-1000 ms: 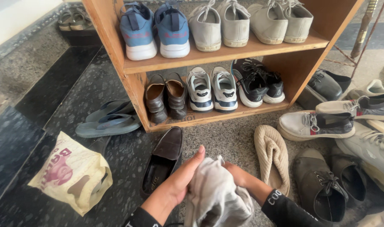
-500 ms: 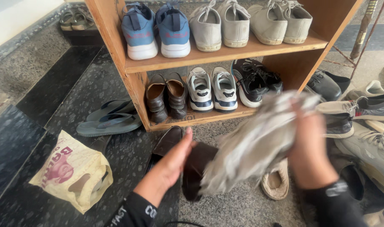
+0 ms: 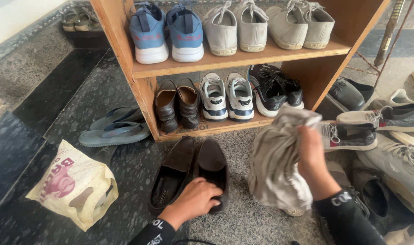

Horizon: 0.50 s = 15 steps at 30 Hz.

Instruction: The person wipes a pair of brown loafers with a cloth, then places them on a wooden shoe rack. They then pick up a pair of sneakers and wipe them with the same cloth.

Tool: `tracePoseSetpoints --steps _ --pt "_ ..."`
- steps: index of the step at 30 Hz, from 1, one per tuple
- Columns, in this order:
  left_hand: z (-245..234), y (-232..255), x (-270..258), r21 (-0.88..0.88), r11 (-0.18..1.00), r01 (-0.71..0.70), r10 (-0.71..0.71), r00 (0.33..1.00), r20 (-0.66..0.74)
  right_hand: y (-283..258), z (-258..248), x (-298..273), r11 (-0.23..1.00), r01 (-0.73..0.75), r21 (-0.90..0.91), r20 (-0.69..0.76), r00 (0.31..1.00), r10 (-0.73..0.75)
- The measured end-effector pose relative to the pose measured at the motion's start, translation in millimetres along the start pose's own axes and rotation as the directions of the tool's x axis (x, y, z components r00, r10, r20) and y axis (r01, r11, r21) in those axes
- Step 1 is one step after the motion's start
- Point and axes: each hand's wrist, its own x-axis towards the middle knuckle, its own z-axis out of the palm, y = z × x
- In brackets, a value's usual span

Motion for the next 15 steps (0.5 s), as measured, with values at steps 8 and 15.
tracePoseSetpoints --steps 8,15 --pt "9.2 -28.9 -20.2 -0.094 0.939 0.330 -0.341 0.927 -0.155 87.5 -0.5 7.6 0.549 -0.006 -0.836 0.100 0.982 0.163" --pt "35.6 -51.2 -4.6 -0.201 0.561 0.803 -0.823 0.514 -0.243 97.4 32.6 -46.2 -0.001 0.294 -0.956 0.235 0.766 0.598"
